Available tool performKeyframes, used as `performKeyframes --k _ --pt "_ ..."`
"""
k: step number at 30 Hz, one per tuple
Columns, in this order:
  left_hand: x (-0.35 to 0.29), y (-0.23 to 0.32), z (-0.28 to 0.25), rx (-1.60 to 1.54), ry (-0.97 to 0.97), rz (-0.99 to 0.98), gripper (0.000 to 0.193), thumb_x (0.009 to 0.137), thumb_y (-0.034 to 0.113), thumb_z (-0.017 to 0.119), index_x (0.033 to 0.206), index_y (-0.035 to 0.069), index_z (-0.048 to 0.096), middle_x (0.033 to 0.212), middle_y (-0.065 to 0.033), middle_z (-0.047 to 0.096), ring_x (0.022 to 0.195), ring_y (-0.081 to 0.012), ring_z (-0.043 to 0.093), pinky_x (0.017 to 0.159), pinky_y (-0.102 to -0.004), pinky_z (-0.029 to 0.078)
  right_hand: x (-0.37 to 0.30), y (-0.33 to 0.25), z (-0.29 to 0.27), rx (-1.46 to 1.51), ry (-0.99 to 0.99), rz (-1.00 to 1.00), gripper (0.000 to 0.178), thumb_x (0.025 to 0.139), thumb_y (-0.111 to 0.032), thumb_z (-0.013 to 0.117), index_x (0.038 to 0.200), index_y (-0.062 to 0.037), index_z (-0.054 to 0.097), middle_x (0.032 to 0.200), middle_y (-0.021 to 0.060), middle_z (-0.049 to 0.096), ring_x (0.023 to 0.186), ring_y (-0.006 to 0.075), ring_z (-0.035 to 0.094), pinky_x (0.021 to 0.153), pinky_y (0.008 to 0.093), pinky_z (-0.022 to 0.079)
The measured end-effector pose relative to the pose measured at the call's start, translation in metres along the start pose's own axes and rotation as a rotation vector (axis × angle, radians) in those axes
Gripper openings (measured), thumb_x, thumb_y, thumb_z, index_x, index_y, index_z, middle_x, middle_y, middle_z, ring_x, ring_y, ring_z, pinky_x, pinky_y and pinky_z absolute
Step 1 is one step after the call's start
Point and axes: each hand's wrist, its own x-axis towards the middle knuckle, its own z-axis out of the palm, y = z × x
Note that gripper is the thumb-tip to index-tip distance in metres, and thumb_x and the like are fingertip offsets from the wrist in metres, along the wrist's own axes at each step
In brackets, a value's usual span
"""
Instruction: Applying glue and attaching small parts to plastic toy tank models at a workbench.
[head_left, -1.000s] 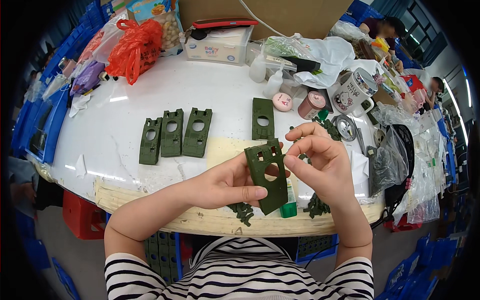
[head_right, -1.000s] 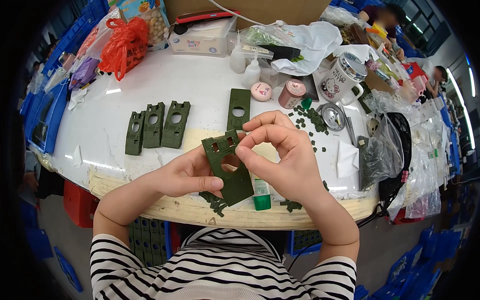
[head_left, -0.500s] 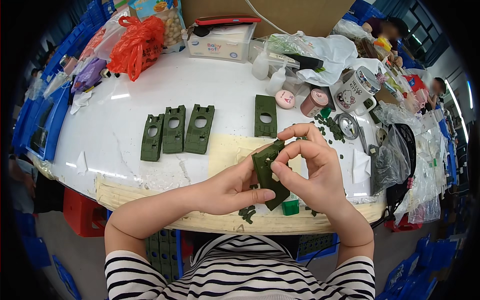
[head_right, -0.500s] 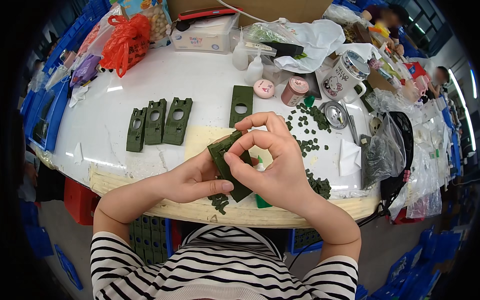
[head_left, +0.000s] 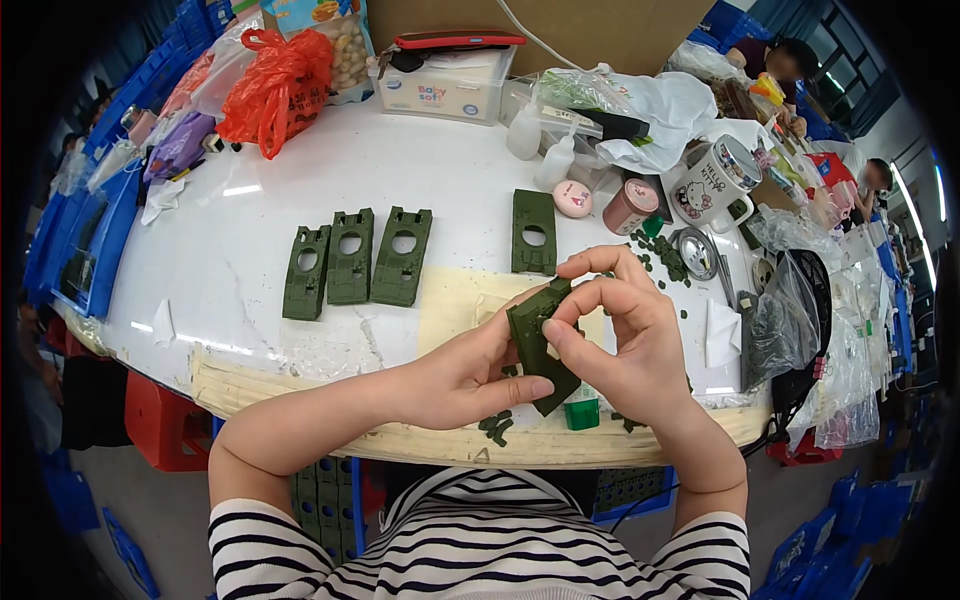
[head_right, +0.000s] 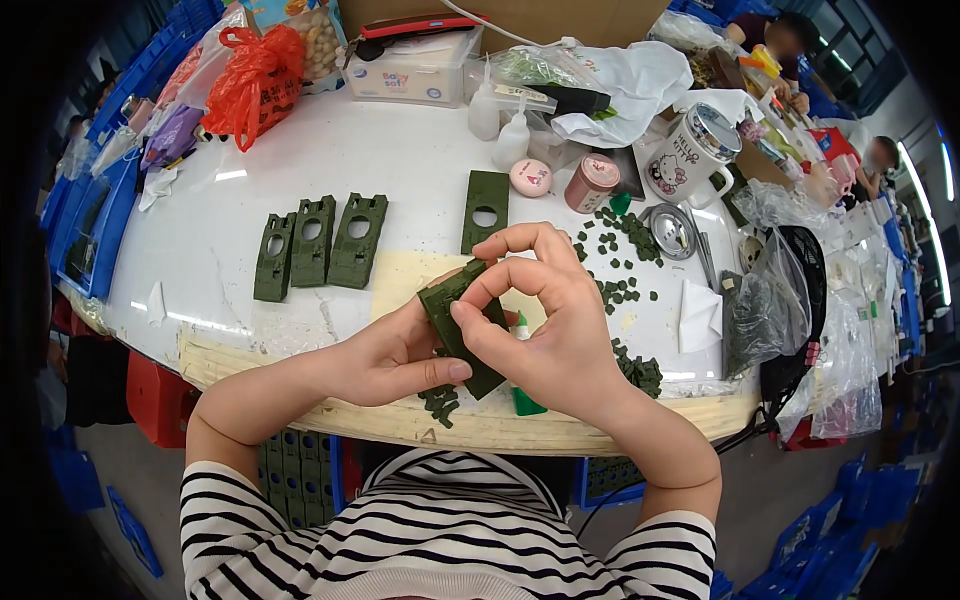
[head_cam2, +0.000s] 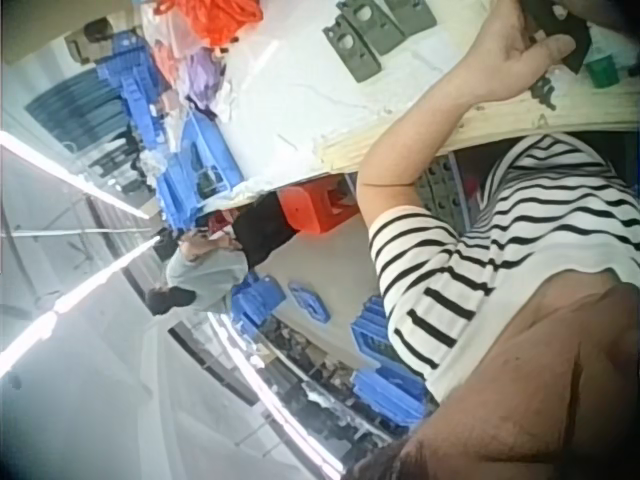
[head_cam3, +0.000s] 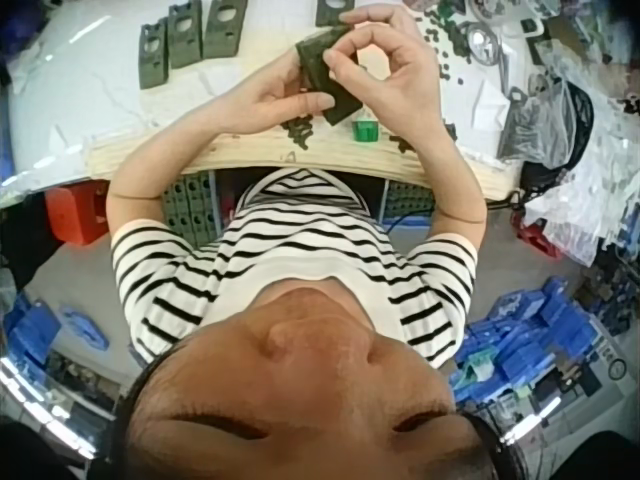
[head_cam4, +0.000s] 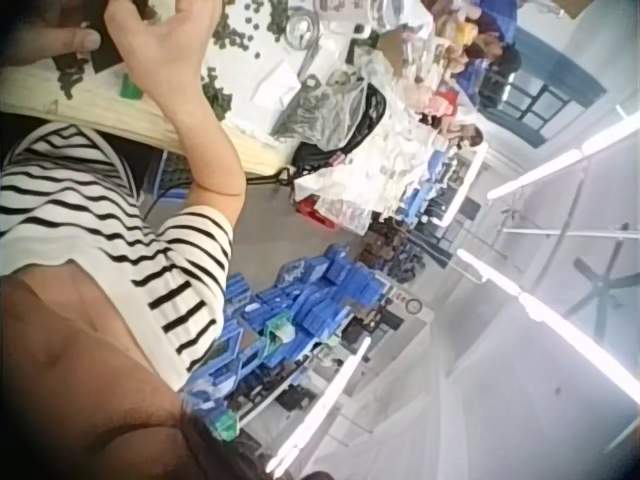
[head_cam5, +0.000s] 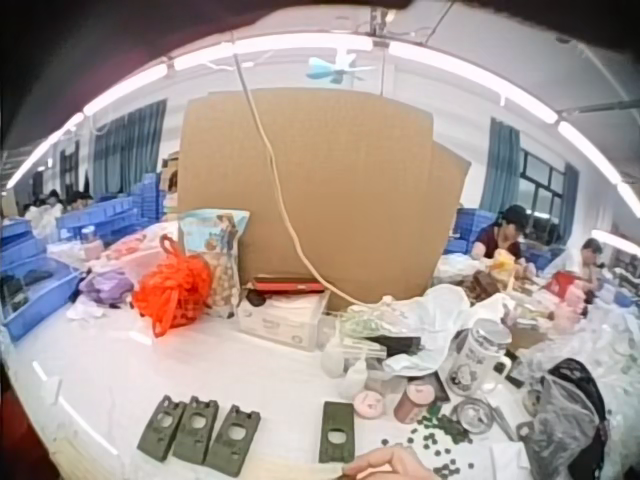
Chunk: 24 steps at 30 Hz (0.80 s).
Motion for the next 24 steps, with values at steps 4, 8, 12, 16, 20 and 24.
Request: performKeyframes --k 4,8,12,16,20,24 --pt "0.0 -0.002 -0.001 0.032 -0.003 0.017 0.074 0.093 0.002 0.051 0.149 0.006 0.002 0.134 -0.0085 0.035 0.123 -0.0147 0.04 0.101 -0.0333 0.038 0.0 0.0 0.0 -0.007 -0.005 0.0 0.009 0.071 -0.008 0.072 0.075 -0.0034 0.065 0.102 0.0109 0.056 0.1 0.0223 0.054 0.086 0.0331 0.042" --pt "0.0 -0.003 -0.002 0.037 -0.018 0.012 0.074 0.094 0.003 0.051 0.149 0.005 0.002 0.134 -0.0085 0.035 0.122 -0.0146 0.04 0.1 -0.0332 0.038 0.0 0.001 0.0 -0.011 0.002 -0.009 0.01 0.071 -0.008 0.072 0.074 -0.0035 0.064 0.101 0.0109 0.056 0.1 0.0225 0.055 0.085 0.033 0.043" --pt "-0.001 -0.004 -0.001 0.033 -0.004 0.018 0.073 0.094 0.004 0.051 0.149 0.005 0.003 0.132 -0.0083 0.036 0.121 -0.0145 0.041 0.1 -0.0331 0.039 0.0 0.0 -0.001 -0.028 -0.007 -0.028 0.01 0.071 -0.009 0.072 0.074 -0.0037 0.064 0.101 0.0109 0.056 0.099 0.0226 0.055 0.084 0.0328 0.043" --pt "0.0 -0.002 -0.001 0.047 -0.009 0.002 0.071 0.094 0.006 0.053 0.148 0.005 0.006 0.129 -0.0082 0.039 0.12 -0.0147 0.042 0.099 -0.0333 0.039 -0.001 -0.003 -0.001 -0.075 0.006 -0.064 0.012 0.071 -0.008 0.073 0.073 -0.0041 0.062 0.098 0.0111 0.056 0.096 0.0226 0.055 0.082 0.0324 0.043" --pt "-0.001 0.0 -0.005 -0.032 -0.072 -0.038 0.067 0.094 0.01 0.055 0.146 0.004 0.014 0.128 -0.0089 0.042 0.121 -0.0155 0.043 0.099 -0.0339 0.04 -0.003 -0.002 -0.004 -0.048 0.018 -0.07 0.017 0.07 -0.008 0.073 0.075 -0.0038 0.057 0.094 0.011 0.054 0.092 0.0222 0.054 0.079 0.0318 0.043" --pt "-0.004 0.016 -0.016 -0.135 -0.178 -0.174 0.056 0.096 0.023 0.054 0.142 0.004 0.029 0.133 -0.0122 0.043 0.125 -0.0191 0.044 0.098 -0.0364 0.042 -0.001 -0.003 -0.025 0.1 -0.096 -0.135 0.034 0.07 -0.011 0.076 0.094 -0.0011 0.056 0.097 0.0107 0.054 0.093 0.0213 0.054 0.079 0.0318 0.043"
